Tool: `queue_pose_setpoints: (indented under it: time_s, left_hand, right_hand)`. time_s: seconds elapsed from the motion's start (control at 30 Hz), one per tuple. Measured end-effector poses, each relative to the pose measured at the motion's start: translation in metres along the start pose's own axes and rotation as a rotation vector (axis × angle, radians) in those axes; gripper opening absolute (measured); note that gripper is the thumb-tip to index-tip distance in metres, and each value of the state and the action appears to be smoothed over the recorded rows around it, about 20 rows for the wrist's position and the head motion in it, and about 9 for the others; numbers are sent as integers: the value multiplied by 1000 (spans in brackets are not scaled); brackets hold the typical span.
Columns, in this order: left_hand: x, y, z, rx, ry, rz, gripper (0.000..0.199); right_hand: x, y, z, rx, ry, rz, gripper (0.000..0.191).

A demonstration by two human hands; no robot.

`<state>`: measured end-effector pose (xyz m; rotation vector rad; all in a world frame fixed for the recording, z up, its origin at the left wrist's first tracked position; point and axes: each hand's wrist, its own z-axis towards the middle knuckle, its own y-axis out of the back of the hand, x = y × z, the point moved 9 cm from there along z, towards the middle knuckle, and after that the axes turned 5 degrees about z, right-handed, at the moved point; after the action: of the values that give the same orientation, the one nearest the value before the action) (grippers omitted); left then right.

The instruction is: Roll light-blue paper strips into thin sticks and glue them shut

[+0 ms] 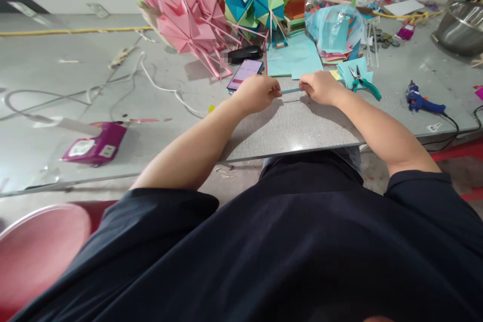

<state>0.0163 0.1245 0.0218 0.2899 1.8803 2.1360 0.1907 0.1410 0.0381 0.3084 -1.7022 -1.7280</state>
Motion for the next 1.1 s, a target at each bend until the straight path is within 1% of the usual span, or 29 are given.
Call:
queue_pose_setpoints:
  time_s: [0.1,0.27,0.37,0.53,0.6,0.7,0.83,0.9,1.0,1.1]
  left_hand:
    - [-5,-1,0,-4,16,38,35]
    - [-14,12,-4,-53,5,91,35]
    - [-20,13,-5,-67,-9,80,36]
    - [-33,6,-3,-71,-51,51,34]
    - [-39,4,-4,-52,-76,62,34]
    - [-46,5,-5,-32,-98,100,34]
    - [-55,11,-6,-93,-146,161,36]
    - [-56,9,-5,-96,-158,193,38]
    - [-52,6,-3,-89,-145,223,40]
    - [-48,7,-5,-108,-149,235,42]
  right_hand:
    - [1,0,1,-4,-15,-3,36]
    - [-8,6,4,-3,-42,13,33]
    - [-6,7,2,-10,-25,-6,31]
    - [11,-6,1,20,22,-36,31]
    - [15,-12,3,30,17,-73,31]
    - [14,-15,6,34,-15,-81,26]
    - [8,-9,6,37,-43,-9,26]
    - [5,-7,5,54,-44,10,26]
    - [0,-4,5,55,-54,8,24]
    - [-2,-2,5,47,-67,-7,24]
